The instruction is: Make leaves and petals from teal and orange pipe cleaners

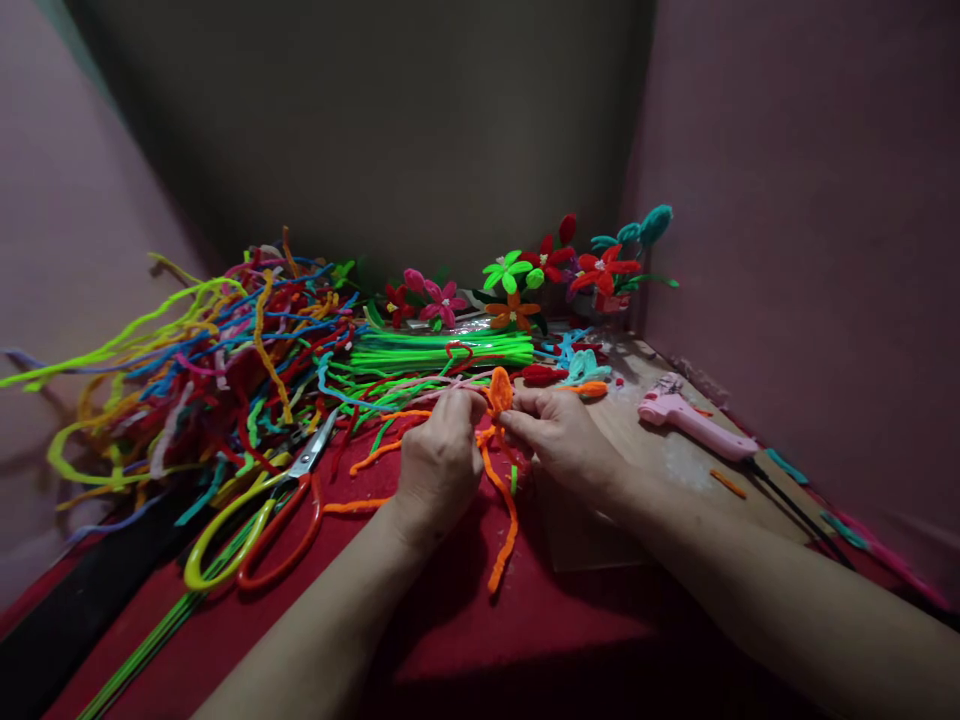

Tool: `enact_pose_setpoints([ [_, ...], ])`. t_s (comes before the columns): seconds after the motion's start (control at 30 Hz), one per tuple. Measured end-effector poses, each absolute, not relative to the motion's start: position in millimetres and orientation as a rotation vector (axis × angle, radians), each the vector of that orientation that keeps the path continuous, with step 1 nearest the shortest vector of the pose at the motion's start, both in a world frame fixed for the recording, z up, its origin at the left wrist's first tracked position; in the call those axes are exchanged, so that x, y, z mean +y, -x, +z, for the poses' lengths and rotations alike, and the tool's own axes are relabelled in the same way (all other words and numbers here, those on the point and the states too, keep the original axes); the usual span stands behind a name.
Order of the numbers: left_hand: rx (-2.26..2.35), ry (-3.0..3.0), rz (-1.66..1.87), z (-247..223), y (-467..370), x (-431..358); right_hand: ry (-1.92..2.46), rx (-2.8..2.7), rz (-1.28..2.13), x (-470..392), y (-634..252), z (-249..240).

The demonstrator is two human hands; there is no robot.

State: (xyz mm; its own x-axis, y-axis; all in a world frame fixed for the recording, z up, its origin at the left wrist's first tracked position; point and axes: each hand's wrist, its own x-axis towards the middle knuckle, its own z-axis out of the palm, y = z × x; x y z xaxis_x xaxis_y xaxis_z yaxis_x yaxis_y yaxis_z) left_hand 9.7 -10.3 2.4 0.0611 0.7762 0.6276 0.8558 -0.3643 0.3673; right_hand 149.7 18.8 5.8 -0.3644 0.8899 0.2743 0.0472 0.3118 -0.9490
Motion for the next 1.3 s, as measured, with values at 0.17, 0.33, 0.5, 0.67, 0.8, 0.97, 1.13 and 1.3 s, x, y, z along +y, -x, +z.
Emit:
enact_pose_setpoints([
  [0.17,-2.179,2.694,-1.864,21.3,-2.0,-5.7,0.847,-1.677,1.283,18.8,-150.4,6.2],
  [0.33,-2.258,2.655,-1.970,24.9,-1.5,-5.5,0.944,-1.671,1.321,18.1,-149.4,5.7],
  [0.5,-2.356,2.662,-2.053,21.4,-4.3,-5.4,0.937,-1.554,1.326,15.1,-148.2,7.7],
  [0.67,-2.358,2.633,-2.008,23.1,-7.7,-7.2,0.883,-1.456,1.350,16.2,-146.3,7.1],
  [0.8,-2.294,2.575,-1.862,20.5,-12.4,-9.6,0.947,-1.514,1.248,18.3,-146.4,5.7],
  [0.97,-2.083,2.417,-1.649,8.6,-13.2,-8.9,0.964,-1.581,1.078,20.8,-146.6,-0.2],
  [1.13,-1.982,2.382,-1.544,2.4,-14.9,-9.7,0.952,-1.636,0.947,21.1,-145.3,-5.5],
  [1.3,-2.062,2.368,-1.565,2.6,-20.0,-11.0,0.947,-1.695,0.827,18.0,-143.2,-4.5],
])
